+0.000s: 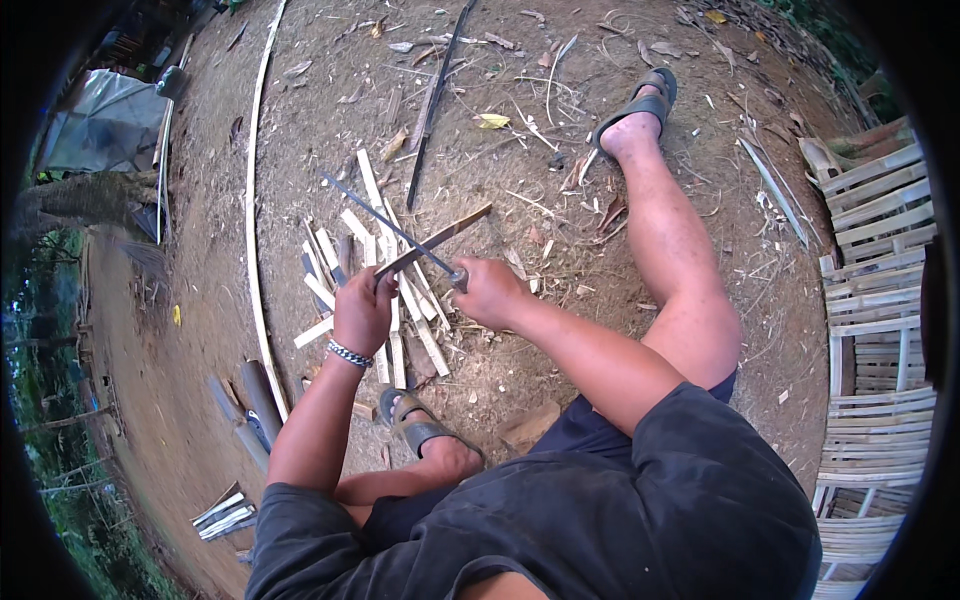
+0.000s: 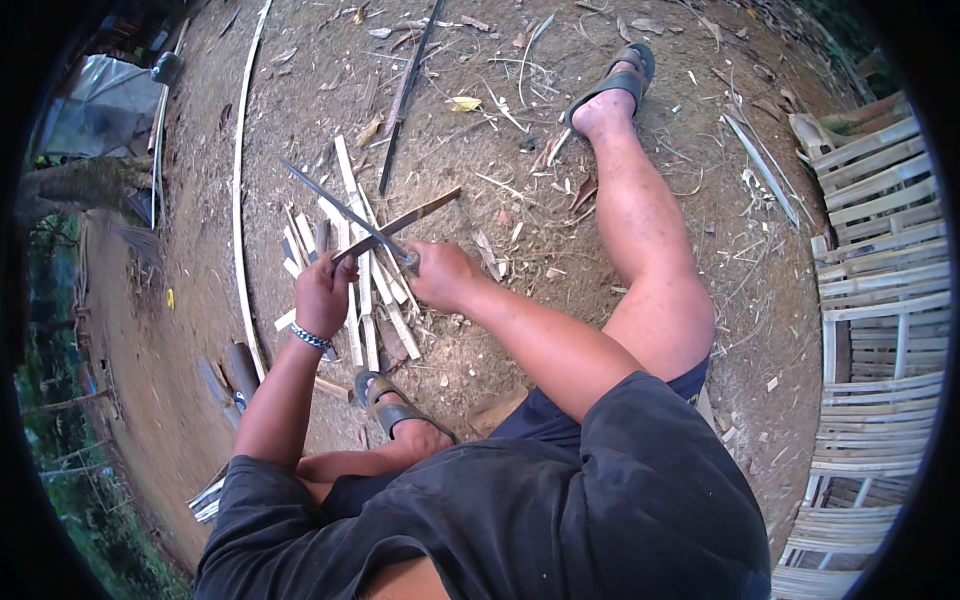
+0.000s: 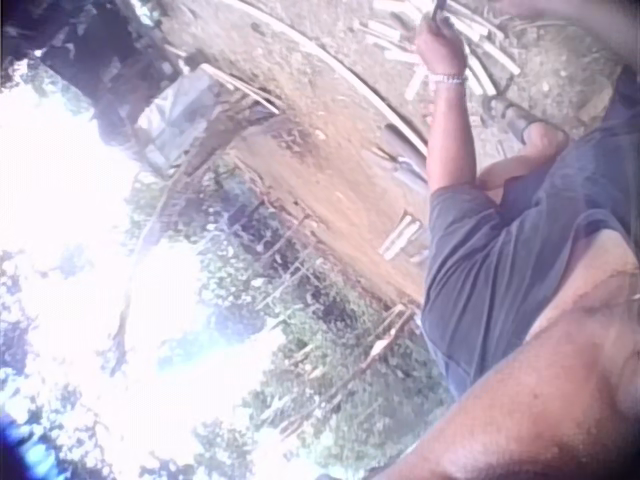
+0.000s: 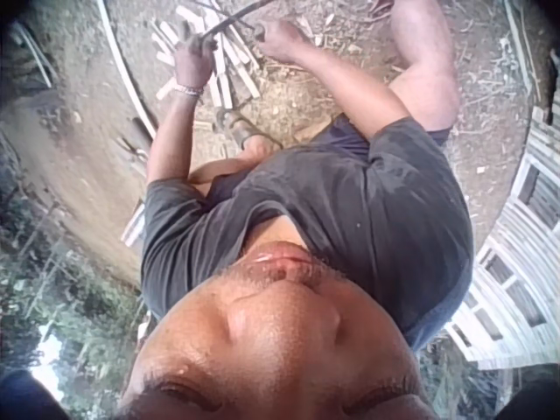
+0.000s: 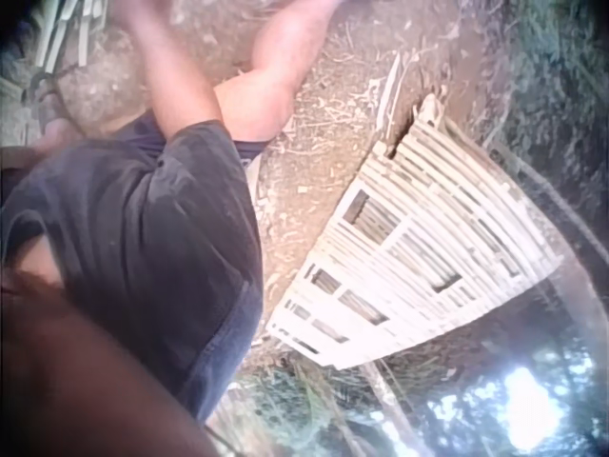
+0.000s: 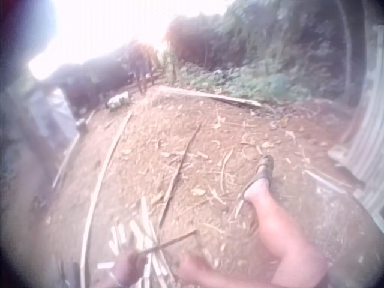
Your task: The person whittles and shapes small bamboo strips using a large knife and a smaller blade while sitting on the ground.
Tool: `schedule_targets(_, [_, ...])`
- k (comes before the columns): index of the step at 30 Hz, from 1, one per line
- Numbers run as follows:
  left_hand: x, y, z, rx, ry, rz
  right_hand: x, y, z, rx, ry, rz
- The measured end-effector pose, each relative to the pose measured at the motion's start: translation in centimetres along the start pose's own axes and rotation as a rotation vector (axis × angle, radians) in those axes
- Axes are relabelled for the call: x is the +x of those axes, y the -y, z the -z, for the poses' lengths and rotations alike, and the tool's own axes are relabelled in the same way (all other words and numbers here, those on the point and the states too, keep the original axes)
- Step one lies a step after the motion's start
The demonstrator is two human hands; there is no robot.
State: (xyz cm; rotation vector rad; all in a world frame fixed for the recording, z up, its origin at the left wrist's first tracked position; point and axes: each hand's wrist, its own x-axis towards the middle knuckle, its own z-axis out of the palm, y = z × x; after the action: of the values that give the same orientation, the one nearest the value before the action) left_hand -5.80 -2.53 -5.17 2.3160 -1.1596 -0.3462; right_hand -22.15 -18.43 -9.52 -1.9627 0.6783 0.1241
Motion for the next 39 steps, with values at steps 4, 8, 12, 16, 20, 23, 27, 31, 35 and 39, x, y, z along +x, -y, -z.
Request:
schedule_targets(4, [-0.9,0.3,-0.5,0.113,-0.02,-0.124,0.3,-2.3,-0.3,-0.12,0.098,-0.099])
schedule_targets(8, [-0.9,0.0,-0.1,0.123,-0.021,-0.117,-0.4,-0.1,0.2,-0.179,0.185,-0.16])
schedule_targets(12, [-1.5,-1.1,-0.5,0.138,-0.022,-0.154,-1.3,-1.1,0.9,-0.07,0.203,-0.187])
schedule_targets(16, [-0.9,-1.4,-0.8,0.155,-0.027,-0.184,-0.6,-2.1,2.7,-0.057,0.196,-0.287])
schedule_targets(20, [-0.4,-1.5,-0.6,0.12,-0.081,-0.229,-0.8,-2.7,0.9,-0.117,0.169,-0.217])
schedule_targets(23, [-0.2,-2.0,-0.7,0.118,-0.021,-0.157,1.2,-7.7,2.7,-0.012,0.172,-0.432])
schedule_targets(27, [0.3,-1.6,-0.3,0.105,-0.079,-0.124,0.7,-3.9,1.5,-0.018,0.162,-0.285])
schedule_targets(31, [0.9,-1.3,-0.7,0.049,-0.078,-0.133,2.1,-10.5,1.0,-0.104,0.057,-0.318])
schedule_targets(35, [0.8,-1.4,0.1,0.067,-0.066,-0.108,2.0,-10.5,1.1,-0.011,0.069,-0.373])
schedule_targets(39, [1.3,-0.6,0.4,0.039,-0.059,-0.076,2.7,-14.5,-0.3,-0.189,-0.045,-0.303])
